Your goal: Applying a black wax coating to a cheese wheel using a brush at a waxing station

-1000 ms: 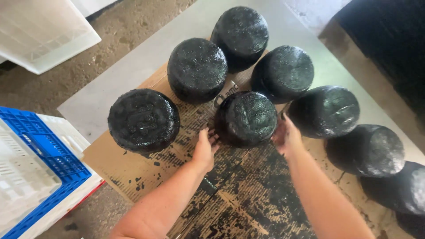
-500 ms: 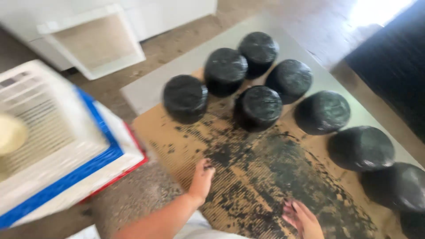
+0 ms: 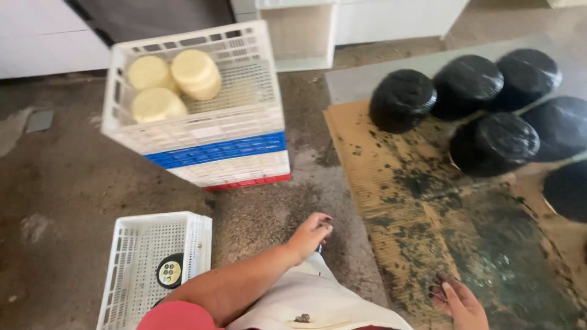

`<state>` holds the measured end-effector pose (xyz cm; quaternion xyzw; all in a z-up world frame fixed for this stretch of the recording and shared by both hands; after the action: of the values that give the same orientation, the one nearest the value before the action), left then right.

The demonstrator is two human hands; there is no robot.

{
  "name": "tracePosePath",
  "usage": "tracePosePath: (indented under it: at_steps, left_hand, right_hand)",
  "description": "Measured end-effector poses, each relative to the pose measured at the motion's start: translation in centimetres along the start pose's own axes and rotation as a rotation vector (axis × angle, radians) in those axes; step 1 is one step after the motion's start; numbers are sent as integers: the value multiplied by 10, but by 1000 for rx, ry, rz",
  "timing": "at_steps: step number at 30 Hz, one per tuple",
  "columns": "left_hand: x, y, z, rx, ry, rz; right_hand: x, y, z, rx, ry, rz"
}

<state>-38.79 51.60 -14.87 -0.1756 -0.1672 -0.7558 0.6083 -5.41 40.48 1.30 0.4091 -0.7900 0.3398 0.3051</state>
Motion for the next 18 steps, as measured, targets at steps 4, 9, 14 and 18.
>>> tracePosePath:
  at_steps: [4,9,14,18]
  left_hand:
    - [-10,-84,47,5,109,154]
    - [-86,-241,134,-77,563,609]
    - [-188,-403,198,-355,598,771]
    - [-297,-535,197,-662,344,919]
  right_hand:
    - [-76,15,36,-114,-352,-155]
    - [17,107,-74,163,-227,-6]
    - [-118,185,-70,207,-549,-218]
    - [-120,306,-103,230,-610,-242]
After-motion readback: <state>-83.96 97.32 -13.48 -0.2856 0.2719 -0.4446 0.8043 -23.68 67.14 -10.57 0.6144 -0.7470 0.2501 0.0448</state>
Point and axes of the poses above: each hand's wrist, its own x-axis away from the middle knuckle, its own y-axis out of the palm, z = x × y, the point moved 4 cm from there along -x, towards the middle knuckle, and after that the axes turned 2 degrees about -y, right-handed, at the moved point
